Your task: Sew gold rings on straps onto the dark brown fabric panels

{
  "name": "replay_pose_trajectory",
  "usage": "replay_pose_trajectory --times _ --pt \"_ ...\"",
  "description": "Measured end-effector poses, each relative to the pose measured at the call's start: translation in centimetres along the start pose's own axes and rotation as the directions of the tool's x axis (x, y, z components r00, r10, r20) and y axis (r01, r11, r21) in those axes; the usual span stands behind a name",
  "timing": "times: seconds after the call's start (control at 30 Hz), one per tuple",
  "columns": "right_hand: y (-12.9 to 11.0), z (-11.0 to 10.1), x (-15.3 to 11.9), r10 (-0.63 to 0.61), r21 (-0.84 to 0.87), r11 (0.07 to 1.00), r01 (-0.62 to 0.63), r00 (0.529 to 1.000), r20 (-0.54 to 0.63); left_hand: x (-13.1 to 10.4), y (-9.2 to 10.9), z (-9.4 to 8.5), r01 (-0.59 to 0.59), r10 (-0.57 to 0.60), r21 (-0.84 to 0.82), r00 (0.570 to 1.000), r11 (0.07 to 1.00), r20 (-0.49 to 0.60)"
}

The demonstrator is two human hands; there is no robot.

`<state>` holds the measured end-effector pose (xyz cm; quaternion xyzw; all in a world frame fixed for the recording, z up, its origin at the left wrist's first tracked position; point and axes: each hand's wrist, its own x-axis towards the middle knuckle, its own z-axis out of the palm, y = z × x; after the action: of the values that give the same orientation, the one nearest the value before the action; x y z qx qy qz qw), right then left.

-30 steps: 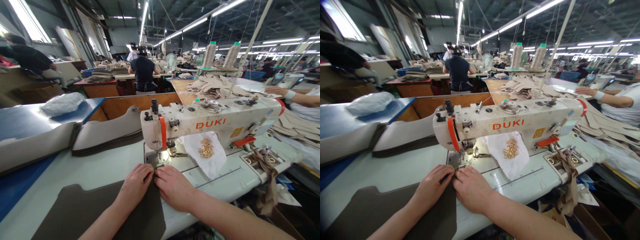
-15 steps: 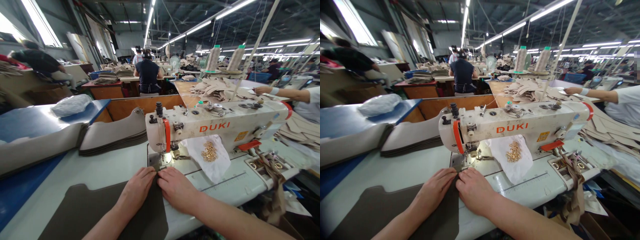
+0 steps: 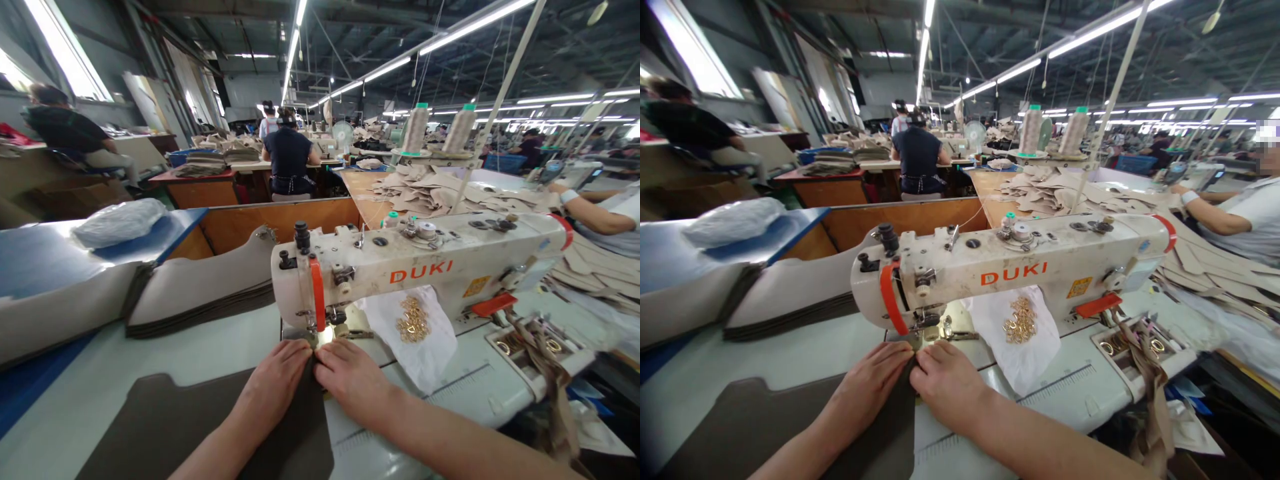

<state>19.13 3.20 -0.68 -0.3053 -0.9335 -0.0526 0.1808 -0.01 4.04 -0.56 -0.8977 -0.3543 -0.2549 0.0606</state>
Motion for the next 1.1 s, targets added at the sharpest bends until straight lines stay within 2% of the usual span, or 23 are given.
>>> replay_pose_trajectory --times 0.37,0.7,0.93,1.1 --pt "1.0 0.9 0.6 0.071 0.017 0.997 -0.071 0.997 0.003 1.4 -1.0 0.3 -0.037 0.039 0.045 0.998 0.998 -0.047" --pt "1.2 0.8 0.8 0.084 0.033 0.996 -0.085 0.996 0.029 1.2 -1.8 1.0 0.032 -0.032 0.002 0.999 0.999 -0.044" --pt "1.1 0.3 1.1 0.095 0.007 0.995 -0.095 0.994 0.051 1.5 -1.9 0.8 -0.028 0.04 0.098 0.992 0.995 -0.123" --pt "1.1 0.7 0.7 0.097 -0.002 0.995 -0.097 0.995 -0.003 1.3 -2.0 1.1 -0.024 0.035 0.088 0.992 0.996 -0.121"
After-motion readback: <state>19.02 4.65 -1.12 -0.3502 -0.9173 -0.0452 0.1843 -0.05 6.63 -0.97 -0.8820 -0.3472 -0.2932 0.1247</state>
